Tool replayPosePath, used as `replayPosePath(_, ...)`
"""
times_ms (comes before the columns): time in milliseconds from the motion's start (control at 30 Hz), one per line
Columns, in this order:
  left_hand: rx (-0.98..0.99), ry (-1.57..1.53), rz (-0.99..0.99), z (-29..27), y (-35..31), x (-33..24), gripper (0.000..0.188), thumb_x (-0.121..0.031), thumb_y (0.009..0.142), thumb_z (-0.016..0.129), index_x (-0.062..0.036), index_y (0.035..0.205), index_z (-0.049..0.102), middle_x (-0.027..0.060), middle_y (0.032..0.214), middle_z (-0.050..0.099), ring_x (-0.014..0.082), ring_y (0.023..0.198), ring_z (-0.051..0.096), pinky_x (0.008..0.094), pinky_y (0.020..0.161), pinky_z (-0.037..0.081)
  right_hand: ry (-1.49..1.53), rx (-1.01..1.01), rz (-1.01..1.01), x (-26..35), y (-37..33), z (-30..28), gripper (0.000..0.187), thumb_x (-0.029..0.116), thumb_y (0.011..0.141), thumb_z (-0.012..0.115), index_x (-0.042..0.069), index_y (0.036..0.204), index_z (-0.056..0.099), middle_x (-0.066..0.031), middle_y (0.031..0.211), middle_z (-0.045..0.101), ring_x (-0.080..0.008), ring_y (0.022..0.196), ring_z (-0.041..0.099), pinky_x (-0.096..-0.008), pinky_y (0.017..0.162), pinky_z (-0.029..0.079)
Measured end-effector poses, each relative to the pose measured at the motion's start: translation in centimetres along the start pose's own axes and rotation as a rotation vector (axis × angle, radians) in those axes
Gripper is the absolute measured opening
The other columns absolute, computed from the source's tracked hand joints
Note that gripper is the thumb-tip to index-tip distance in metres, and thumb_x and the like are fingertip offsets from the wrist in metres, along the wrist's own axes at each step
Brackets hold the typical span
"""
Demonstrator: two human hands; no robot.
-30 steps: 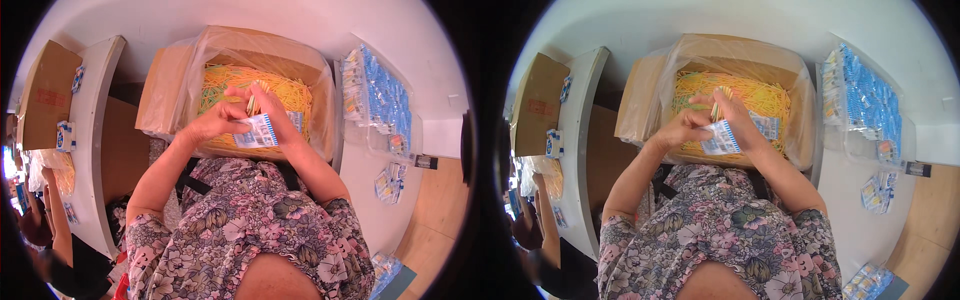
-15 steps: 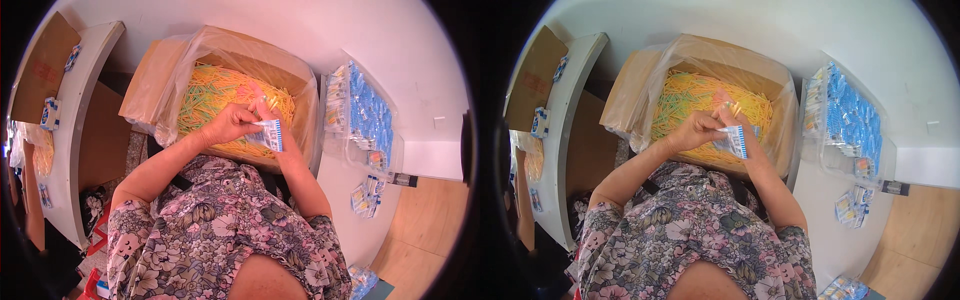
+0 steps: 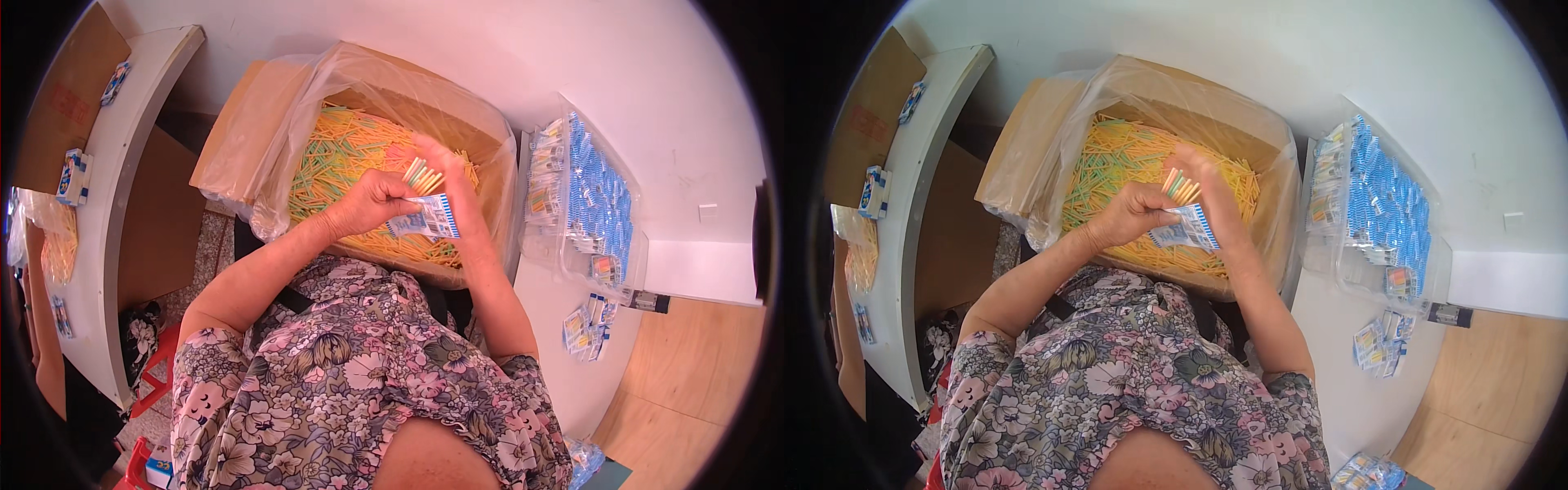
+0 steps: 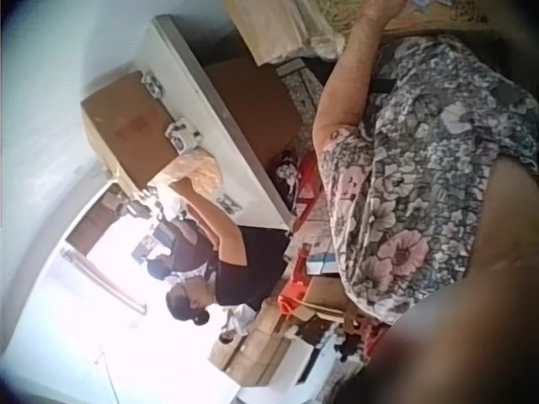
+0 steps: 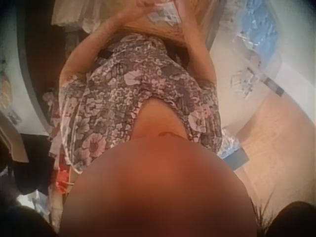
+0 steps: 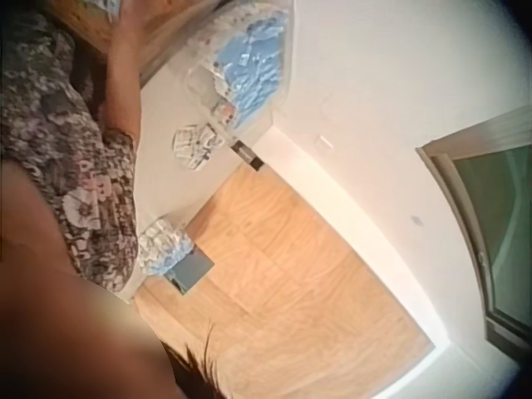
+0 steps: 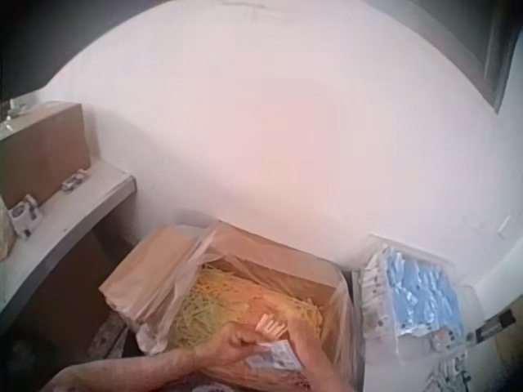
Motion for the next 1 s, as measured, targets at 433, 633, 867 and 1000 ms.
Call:
replayPosePath(433, -0.122, 0.396, 0.288, 0.2, 0.2, -0.8, 0.010, -0.006, 0.075, 0.071, -0.0005, 0.082, 0.066, 0.0123, 0.073, 0.064, 0.0235, 0.073, 0.065, 0.0320, 0.063, 0.049, -0.689, -0.350, -0.308, 2.3, -0.4, -0.9, 0.025, 0.027, 0.085, 0.064, 0.004, 0.078, 0.058, -0.0069, 0.057, 0.058, -0.0169, 0.055, 0.061, -0.0314, 0.048, 0.043)
replayPosePath(633, 0.163, 0.203, 0.012, 0.8, -0.6, 0.4, 0.008, -0.003, 0.077, 0.068, 0.0017, 0.081, 0.065, 0.0097, 0.068, 0.061, 0.0153, 0.070, 0.063, 0.0284, 0.064, 0.048, -0.328, -0.348, -0.090, -2.9, 0.5, -7.2, 0.016, 0.016, 0.082, 0.064, 0.002, 0.077, 0.061, -0.0028, 0.059, 0.056, -0.0057, 0.056, 0.052, -0.0242, 0.049, 0.041)
replayPosePath(867, 0.027, 0.026, -0.333, -2.8, -2.2, 2.4, 0.014, -0.008, 0.086, 0.063, 0.0034, 0.093, 0.067, 0.0005, 0.080, 0.066, 0.0050, 0.073, 0.057, 0.0225, 0.066, 0.048, -0.838, 0.093, 0.161, -8.0, -3.5, -0.6, 0.024, 0.023, 0.076, 0.063, -0.001, 0.077, 0.066, -0.0149, 0.066, 0.064, -0.0292, 0.062, 0.062, -0.0416, 0.060, 0.047)
replayPosePath(1000, -0.039, -0.049, -0.367, -2.4, -1.6, 2.4, 0.015, -0.009, 0.087, 0.062, 0.0041, 0.091, 0.068, 0.0004, 0.077, 0.066, 0.0048, 0.071, 0.057, 0.0223, 0.066, 0.048, -0.665, -0.011, 0.034, -7.2, -3.4, -2.2, 0.027, 0.025, 0.076, 0.065, -0.002, 0.082, 0.066, -0.0175, 0.068, 0.064, -0.0318, 0.062, 0.063, -0.0423, 0.060, 0.048)
Point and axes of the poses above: each hand's wrist, its own y-axis towards the middle knuckle, its own z-axis out of the palm, x = y × z, the point moved 9 cm from there along y, towards the middle knuckle
